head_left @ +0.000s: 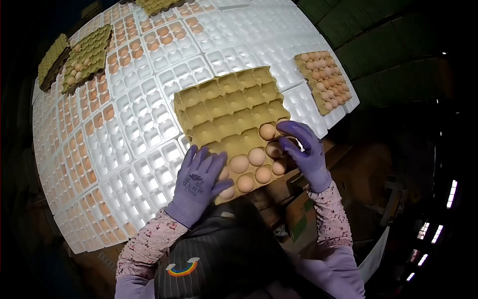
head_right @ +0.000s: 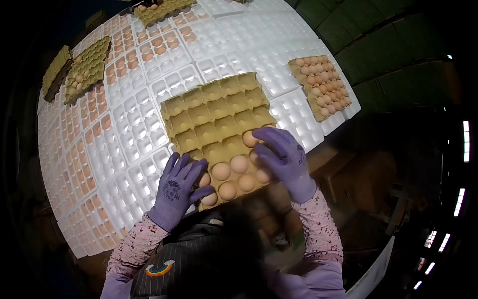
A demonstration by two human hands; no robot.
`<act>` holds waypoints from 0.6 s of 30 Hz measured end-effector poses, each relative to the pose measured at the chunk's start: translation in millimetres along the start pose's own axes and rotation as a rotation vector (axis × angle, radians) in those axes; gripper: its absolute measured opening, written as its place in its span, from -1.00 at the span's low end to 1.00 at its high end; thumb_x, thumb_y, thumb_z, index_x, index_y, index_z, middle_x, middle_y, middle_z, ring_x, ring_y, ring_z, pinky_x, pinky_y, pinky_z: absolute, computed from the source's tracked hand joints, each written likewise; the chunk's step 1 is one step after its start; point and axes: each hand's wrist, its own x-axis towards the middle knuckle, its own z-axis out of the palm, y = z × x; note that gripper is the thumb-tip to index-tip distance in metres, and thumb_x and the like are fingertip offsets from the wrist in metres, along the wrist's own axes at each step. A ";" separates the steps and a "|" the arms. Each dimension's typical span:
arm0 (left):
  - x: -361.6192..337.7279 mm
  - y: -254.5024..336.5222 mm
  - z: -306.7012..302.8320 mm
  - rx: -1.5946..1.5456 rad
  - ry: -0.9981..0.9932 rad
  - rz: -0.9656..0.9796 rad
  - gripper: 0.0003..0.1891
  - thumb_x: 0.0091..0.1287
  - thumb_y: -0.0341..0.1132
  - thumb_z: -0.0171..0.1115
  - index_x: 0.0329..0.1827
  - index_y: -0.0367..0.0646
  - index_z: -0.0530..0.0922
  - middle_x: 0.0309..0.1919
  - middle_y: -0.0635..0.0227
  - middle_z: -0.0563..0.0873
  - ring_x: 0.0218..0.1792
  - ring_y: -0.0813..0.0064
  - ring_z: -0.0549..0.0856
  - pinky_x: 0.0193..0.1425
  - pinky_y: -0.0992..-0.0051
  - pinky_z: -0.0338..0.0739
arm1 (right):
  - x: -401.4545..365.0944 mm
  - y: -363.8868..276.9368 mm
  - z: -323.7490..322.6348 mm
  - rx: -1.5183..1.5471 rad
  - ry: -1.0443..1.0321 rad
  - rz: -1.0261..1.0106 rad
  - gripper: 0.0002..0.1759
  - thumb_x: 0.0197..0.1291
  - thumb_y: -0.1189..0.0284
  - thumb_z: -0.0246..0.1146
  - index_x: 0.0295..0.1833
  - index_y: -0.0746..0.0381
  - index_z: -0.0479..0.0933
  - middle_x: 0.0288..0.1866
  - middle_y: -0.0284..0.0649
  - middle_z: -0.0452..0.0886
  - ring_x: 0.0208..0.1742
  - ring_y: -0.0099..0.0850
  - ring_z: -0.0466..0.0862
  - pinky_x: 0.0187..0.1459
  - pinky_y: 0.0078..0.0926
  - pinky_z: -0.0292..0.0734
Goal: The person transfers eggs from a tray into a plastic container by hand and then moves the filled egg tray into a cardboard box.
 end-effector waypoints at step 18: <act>22.4 62.4 29.2 0.046 -0.032 -0.487 -0.50 0.27 0.00 0.39 0.10 -0.17 0.57 0.25 0.15 0.52 -0.17 0.29 0.71 -0.05 0.36 0.63 | 75.7 62.8 -11.3 -0.594 -0.589 -0.527 -0.52 0.16 -0.03 0.30 -0.03 0.13 0.52 -0.15 -0.18 0.54 -0.12 -0.18 0.64 -0.11 -0.18 0.55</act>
